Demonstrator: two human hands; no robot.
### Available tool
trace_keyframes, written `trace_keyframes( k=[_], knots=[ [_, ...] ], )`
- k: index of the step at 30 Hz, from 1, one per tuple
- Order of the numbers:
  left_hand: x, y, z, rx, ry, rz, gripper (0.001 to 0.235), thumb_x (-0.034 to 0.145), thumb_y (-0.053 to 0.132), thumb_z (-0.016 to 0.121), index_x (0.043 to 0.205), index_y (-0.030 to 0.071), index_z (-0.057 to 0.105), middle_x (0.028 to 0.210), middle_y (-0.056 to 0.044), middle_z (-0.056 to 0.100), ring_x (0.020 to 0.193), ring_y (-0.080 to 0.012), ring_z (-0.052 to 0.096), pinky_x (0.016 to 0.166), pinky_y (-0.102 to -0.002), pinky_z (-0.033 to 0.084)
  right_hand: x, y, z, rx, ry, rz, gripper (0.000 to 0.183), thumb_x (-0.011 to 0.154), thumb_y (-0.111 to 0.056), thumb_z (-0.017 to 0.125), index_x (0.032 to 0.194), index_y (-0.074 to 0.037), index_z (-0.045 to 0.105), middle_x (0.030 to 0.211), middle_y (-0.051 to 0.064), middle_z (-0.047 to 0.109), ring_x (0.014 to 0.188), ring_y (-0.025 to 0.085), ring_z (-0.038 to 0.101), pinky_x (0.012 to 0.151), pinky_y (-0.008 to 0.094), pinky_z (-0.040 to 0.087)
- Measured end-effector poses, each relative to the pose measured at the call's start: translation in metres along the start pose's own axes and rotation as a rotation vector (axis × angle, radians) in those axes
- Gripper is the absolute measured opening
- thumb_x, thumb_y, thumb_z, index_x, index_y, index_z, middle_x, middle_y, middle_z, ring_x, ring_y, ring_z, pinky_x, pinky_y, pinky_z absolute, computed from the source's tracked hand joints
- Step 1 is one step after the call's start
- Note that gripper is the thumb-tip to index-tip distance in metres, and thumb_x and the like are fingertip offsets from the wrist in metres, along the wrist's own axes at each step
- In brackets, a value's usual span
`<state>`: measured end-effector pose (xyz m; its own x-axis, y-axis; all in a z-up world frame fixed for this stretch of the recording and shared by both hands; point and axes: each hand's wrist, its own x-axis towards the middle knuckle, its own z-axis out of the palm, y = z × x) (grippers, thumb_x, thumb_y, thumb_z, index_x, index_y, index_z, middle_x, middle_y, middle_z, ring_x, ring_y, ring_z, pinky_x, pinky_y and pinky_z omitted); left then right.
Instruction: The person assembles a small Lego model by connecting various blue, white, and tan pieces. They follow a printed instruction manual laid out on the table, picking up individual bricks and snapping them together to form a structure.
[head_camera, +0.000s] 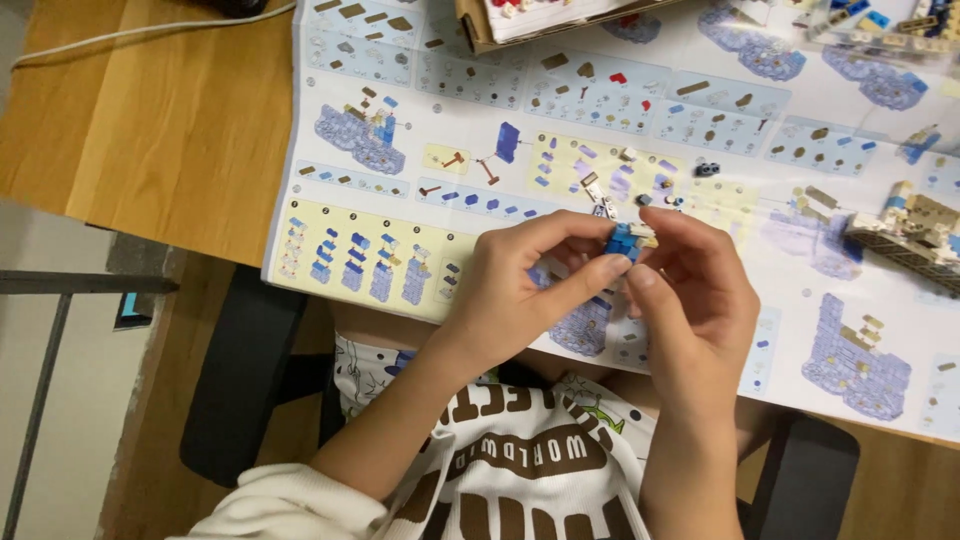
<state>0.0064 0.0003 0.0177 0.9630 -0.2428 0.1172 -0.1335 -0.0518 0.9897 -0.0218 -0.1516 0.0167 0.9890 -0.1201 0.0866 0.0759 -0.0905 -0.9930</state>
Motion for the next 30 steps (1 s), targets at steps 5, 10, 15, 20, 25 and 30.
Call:
trace_keyframes(
  k=[5,10,15,20,25,30],
  knots=[
    [0.0,0.004,0.0,-0.028,-0.013,-0.027,0.027,0.09,0.018,0.068,0.115,0.009,0.064,0.095,-0.003,0.071,0.082,-0.0087,0.064,0.079,-0.022,0.057,0.0,-0.004,-0.001,0.052,0.017,0.028,0.039,0.091,-0.007,0.062,0.129,-0.005,0.053,0.093,0.004,0.055,0.074,0.01,0.055,0.066,0.021,0.05],
    [0.001,-0.018,-0.002,-0.237,0.105,0.084,0.03,0.096,0.005,0.059,0.126,0.009,0.057,0.094,-0.003,0.062,0.084,-0.0116,0.058,0.072,-0.018,0.054,0.003,0.0,-0.023,0.046,0.197,0.021,0.041,0.091,0.002,0.059,0.131,-0.004,0.055,0.092,0.003,0.055,0.069,0.007,0.051,0.065,0.016,0.047],
    [0.009,-0.007,-0.02,-0.403,0.348,-0.035,0.024,0.091,0.004,0.055,0.115,0.003,0.054,0.085,-0.003,0.053,0.07,-0.0097,0.051,0.069,-0.028,0.055,0.002,0.008,-0.037,0.036,0.262,0.023,0.035,0.093,0.0,0.056,0.127,-0.007,0.055,0.087,0.004,0.049,0.063,0.01,0.047,0.064,0.022,0.046],
    [0.017,0.005,-0.024,0.201,0.076,0.017,0.021,0.094,0.012,0.059,0.115,0.01,0.061,0.099,-0.003,0.059,0.085,-0.013,0.057,0.075,-0.024,0.049,0.003,0.013,-0.035,0.129,0.384,-0.02,0.032,0.091,0.0,0.055,0.121,-0.01,0.057,0.087,0.001,0.051,0.062,0.008,0.045,0.057,0.02,0.043],
    [0.03,0.003,-0.004,0.591,-0.027,0.262,0.021,0.094,0.01,0.063,0.115,0.009,0.064,0.101,-0.002,0.058,0.084,-0.0179,0.054,0.078,-0.031,0.045,0.001,0.011,-0.037,0.225,0.486,-0.024,0.033,0.089,-0.002,0.051,0.12,-0.013,0.057,0.087,-0.001,0.047,0.06,0.008,0.043,0.051,0.021,0.04],
    [0.053,-0.003,0.019,0.967,-0.083,0.478,0.017,0.087,0.011,0.07,0.103,0.016,0.069,0.097,-0.003,0.054,0.087,-0.0254,0.051,0.072,-0.039,0.046,0.002,0.011,-0.037,0.21,0.491,-0.026,0.032,0.088,-0.005,0.052,0.119,-0.012,0.059,0.088,-0.001,0.046,0.059,0.005,0.041,0.051,0.02,0.04]
  ],
)
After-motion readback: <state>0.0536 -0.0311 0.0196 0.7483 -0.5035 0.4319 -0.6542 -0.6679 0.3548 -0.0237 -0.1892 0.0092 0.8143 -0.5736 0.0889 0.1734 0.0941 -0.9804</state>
